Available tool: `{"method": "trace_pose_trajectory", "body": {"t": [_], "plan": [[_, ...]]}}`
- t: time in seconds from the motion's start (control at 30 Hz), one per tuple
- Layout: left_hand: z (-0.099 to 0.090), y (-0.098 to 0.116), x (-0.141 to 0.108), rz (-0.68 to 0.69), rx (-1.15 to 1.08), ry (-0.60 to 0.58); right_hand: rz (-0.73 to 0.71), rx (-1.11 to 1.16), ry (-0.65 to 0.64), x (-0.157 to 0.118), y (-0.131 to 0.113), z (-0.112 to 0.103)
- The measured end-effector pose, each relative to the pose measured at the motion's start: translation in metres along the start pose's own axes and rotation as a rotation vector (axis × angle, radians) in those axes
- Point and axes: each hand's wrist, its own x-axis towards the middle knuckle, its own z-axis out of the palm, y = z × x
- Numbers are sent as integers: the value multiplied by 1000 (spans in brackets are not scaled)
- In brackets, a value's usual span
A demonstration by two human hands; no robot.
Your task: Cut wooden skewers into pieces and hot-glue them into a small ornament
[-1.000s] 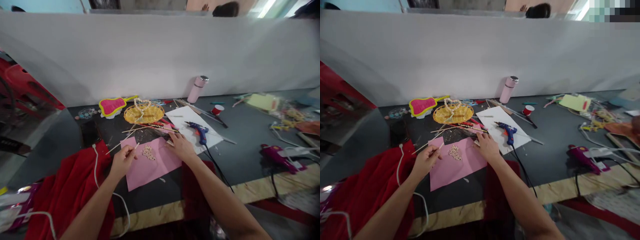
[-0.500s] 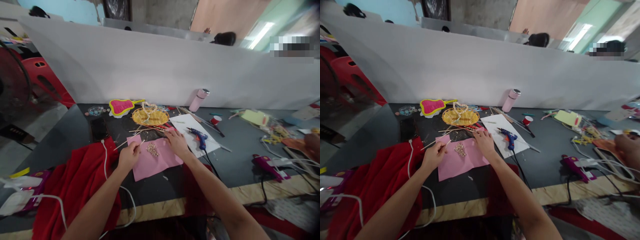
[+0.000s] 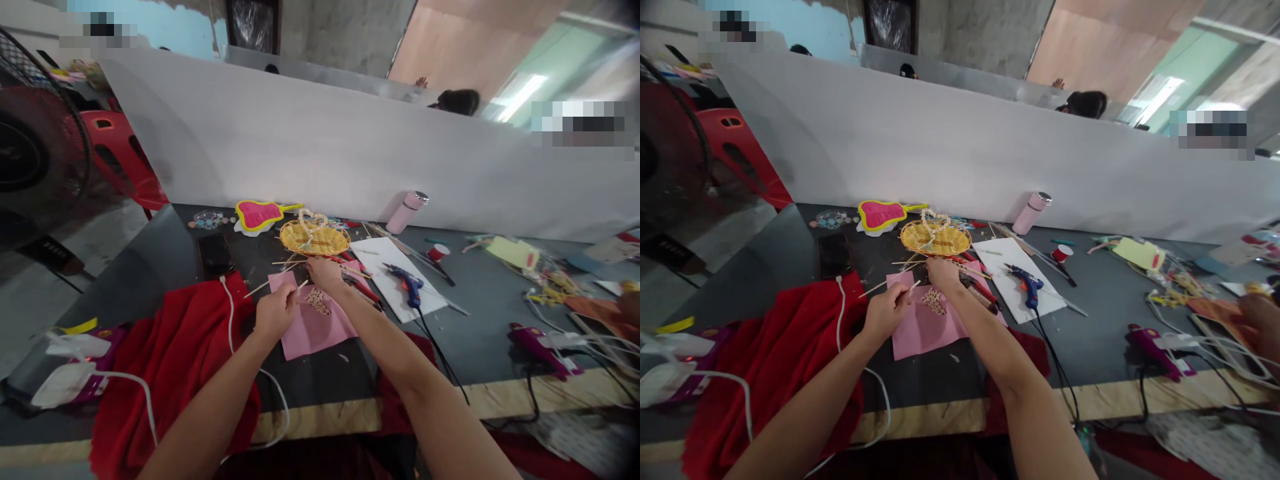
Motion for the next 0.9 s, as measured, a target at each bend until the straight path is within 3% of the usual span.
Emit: {"method": "trace_pose_trajectory", "body": {"t": [0.17, 0.33, 0.47, 0.7, 0.9], "plan": [[2, -1, 0, 8, 52, -2, -33, 37, 38, -15, 10, -10], [5, -2, 1, 32, 128, -33, -115, 117, 53, -59, 30, -16], [7, 2, -1, 32, 232, -124, -148, 215, 69, -87, 39, -6], [9, 5, -3, 119, 362, -164, -173, 403, 109, -93, 47, 18], [7, 1, 1, 110, 379, -188, -184, 490, 160, -97, 59, 20]]}}
